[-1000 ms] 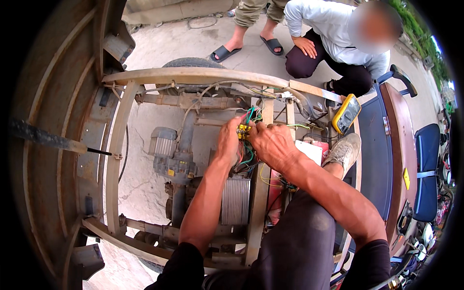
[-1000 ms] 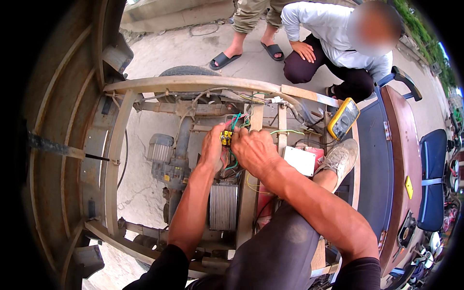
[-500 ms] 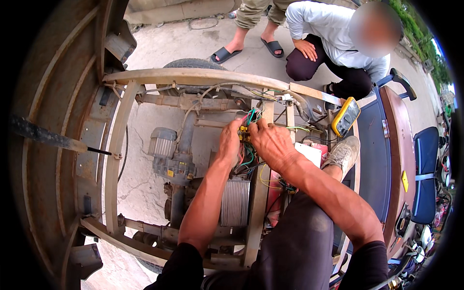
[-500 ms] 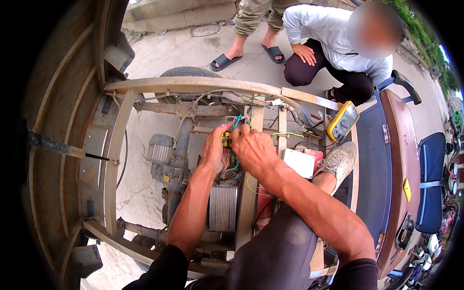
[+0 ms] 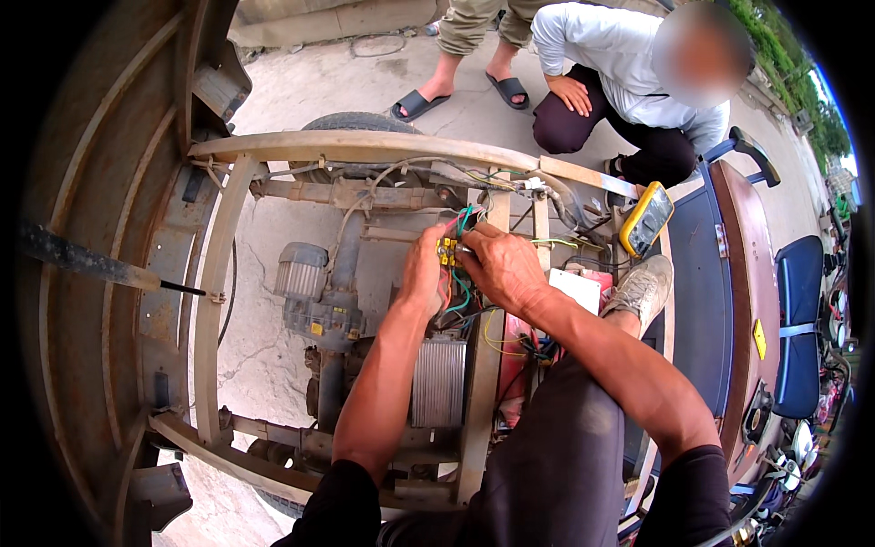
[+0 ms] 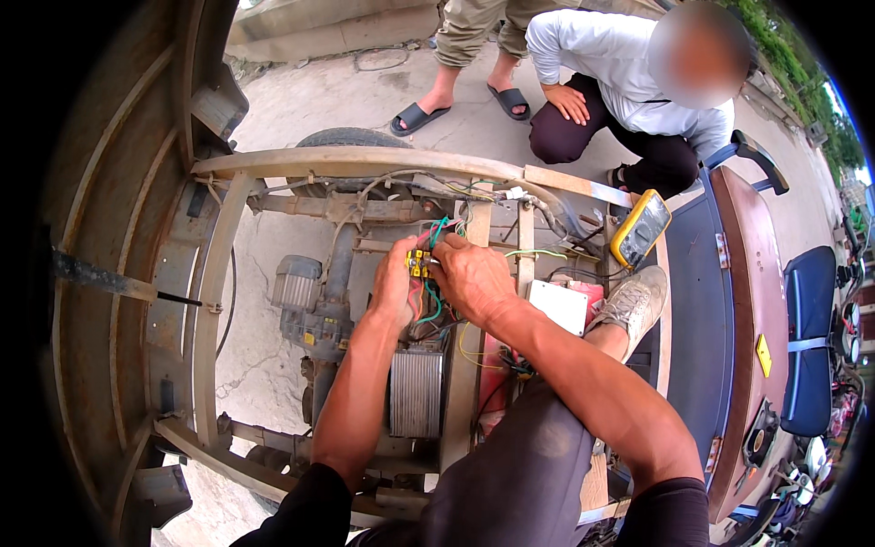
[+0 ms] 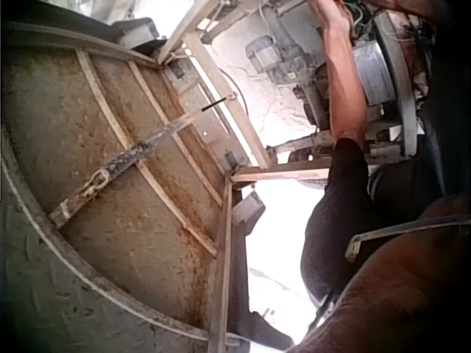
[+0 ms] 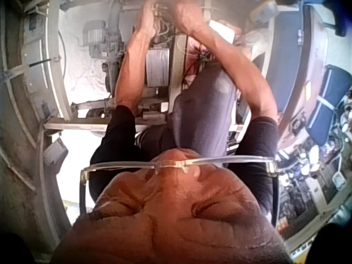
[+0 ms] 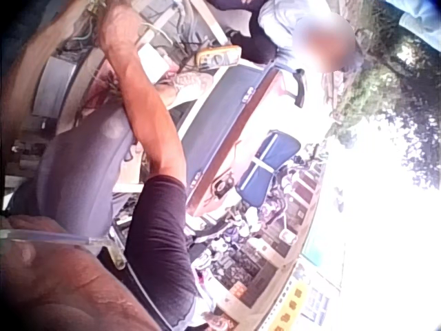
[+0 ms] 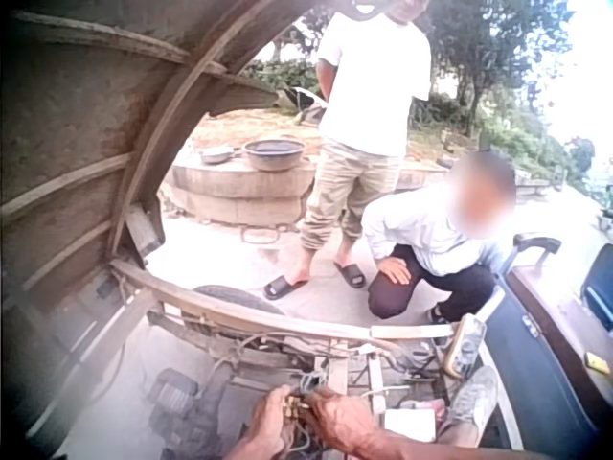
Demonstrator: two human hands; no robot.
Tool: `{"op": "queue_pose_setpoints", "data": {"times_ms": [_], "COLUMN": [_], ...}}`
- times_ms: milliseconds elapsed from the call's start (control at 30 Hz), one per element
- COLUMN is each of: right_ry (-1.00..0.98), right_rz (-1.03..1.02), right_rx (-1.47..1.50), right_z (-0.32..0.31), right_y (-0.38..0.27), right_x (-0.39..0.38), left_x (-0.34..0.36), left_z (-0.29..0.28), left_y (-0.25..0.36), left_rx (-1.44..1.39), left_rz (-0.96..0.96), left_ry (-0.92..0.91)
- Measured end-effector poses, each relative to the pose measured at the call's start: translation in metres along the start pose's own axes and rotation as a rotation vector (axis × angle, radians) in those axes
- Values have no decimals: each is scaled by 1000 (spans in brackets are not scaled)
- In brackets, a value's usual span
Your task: The person works on the electrical wiring and controller of a small vehicle, disconnecting wires from a terminal block and handling the metal controller box.
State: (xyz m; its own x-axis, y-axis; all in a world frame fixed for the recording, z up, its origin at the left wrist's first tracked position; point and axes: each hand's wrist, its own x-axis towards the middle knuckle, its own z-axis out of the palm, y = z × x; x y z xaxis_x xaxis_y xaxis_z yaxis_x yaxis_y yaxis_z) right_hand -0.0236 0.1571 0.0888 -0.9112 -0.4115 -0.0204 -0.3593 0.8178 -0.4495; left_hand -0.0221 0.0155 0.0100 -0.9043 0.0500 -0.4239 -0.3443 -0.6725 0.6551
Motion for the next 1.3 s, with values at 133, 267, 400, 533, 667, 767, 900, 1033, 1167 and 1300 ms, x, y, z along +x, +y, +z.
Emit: {"op": "queue_pose_setpoints", "data": {"times_ms": [133, 267, 400, 533, 667, 767, 900, 1033, 1167, 1300], "right_ry": [56, 76, 56, 100, 33, 173, 165, 108, 183, 90], "right_rz": [6, 51, 4, 73, 65, -87, 25, 54, -38, 46], "right_rx": [100, 141, 105, 196, 119, 161, 163, 153, 246, 206], "right_z": [4, 1, 8, 1, 36, 19, 15, 39, 37, 29], "right_y": [2, -4, -3, 11, 11, 3, 15, 12, 2, 7], "right_x": [0, 3, 6, -3, 15, 10, 0, 10, 10, 5], "left_x": [-4, -2, 0, 16, 21, 14, 13, 19, 19, 13], "left_z": [2, -7, -9, -4, -30, -21, -6, -28, -37, -28], "left_y": [8, 7, 8, -6, -7, 4, -6, -2, 0, 0], "left_rx": [-38, -102, -82, -41, -87, -54, -37, -12, 15, 12], "left_rz": [-79, -93, -119, -219, -88, -18, -29, -87, -3, -10], "left_ry": [-6, -32, 16, 125, -31, 26, -10, -55, -45, -3]}}
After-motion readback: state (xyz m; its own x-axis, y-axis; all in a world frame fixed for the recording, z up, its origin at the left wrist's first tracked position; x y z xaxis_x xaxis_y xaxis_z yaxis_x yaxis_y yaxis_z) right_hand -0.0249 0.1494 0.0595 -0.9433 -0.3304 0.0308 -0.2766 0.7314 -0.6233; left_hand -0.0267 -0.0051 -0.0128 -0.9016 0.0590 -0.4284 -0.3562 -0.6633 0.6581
